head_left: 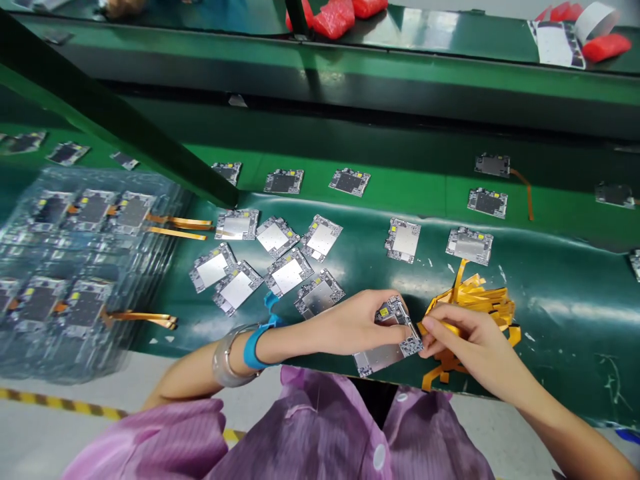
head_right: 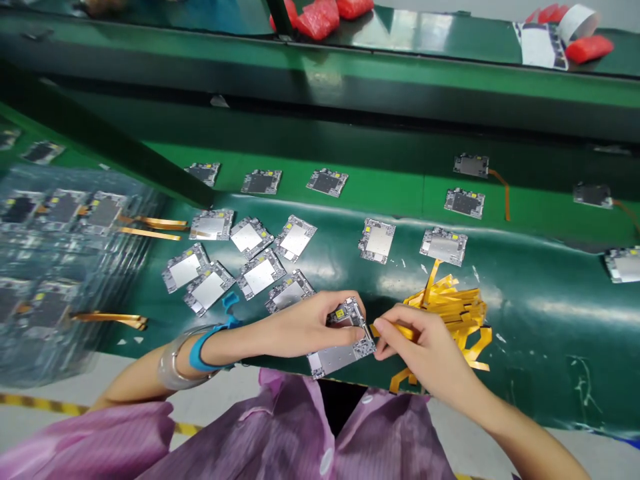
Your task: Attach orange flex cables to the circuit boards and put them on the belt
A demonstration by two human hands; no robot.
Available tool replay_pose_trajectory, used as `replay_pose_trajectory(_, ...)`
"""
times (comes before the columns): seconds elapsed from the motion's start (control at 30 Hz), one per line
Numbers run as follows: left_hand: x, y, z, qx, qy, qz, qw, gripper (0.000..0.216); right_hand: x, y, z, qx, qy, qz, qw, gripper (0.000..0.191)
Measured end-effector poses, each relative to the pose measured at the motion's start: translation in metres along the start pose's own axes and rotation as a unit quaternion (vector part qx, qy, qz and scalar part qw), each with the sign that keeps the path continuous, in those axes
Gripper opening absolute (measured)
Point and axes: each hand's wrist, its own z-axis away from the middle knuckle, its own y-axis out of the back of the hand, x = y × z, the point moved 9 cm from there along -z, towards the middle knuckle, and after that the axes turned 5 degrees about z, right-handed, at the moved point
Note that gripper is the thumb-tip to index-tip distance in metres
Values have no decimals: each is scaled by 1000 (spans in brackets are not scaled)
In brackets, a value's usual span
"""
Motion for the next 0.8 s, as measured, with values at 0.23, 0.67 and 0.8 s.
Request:
replay_pose_trajectory(0.23, -2, -1, 4, -7, 9, -10, 1000, 20, -2, -2, 3, 18, 21, 26, 999, 30)
replay_pose_trajectory(0.67, -2, -3, 6, -6, 4, 12, 1000, 21, 3, -5, 4, 23, -9, 4, 1000, 27)
replay_pose_trajectory(0.8, -2, -2, 6, 0, -3, 13, 1000, 20, 5, -6, 4, 20, -8, 3, 1000, 27)
